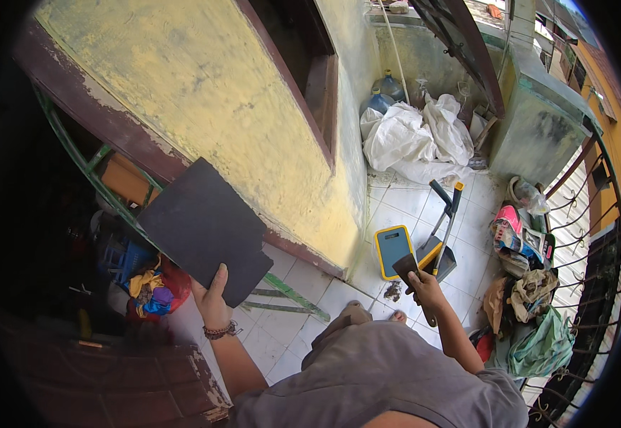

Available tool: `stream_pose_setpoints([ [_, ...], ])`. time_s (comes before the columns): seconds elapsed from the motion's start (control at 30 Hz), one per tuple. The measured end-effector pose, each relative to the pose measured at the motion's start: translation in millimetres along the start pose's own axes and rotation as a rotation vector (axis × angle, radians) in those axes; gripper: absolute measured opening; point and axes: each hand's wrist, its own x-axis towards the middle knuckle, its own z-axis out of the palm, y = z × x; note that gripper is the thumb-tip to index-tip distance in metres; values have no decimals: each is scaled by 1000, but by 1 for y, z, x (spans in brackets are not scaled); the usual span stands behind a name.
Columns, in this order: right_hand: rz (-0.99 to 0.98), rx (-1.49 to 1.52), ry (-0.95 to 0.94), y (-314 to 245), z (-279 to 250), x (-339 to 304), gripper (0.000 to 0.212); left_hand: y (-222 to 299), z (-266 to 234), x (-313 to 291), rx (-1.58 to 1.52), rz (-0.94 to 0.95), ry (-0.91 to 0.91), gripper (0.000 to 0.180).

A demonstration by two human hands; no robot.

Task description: The person sands a dark rectangular board with a sanding block, first indoors near a window and then on a balcony. They move between locations, sand different sides of the board, and place it on a metal surface before returning inside.

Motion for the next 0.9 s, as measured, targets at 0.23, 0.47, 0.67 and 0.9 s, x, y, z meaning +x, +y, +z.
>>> stream_pose_setpoints([
  [0.23, -33, 42, 51, -20, -27, 30, 49, 14, -14, 21, -197, 171, -30, 40],
  [0.47, -66, 175, 106, -66, -23, 33, 43, -59, 59, 51, 253, -264, -588, 37],
  [0.67, -37, 513, 190, -84, -17, 38, 39, -126, 154, 87, 318, 30, -878, 45],
  [0.9, -64, 376, 533, -117, -16, 13, 53, -183, 206, 108, 357, -237, -1225, 41],
])
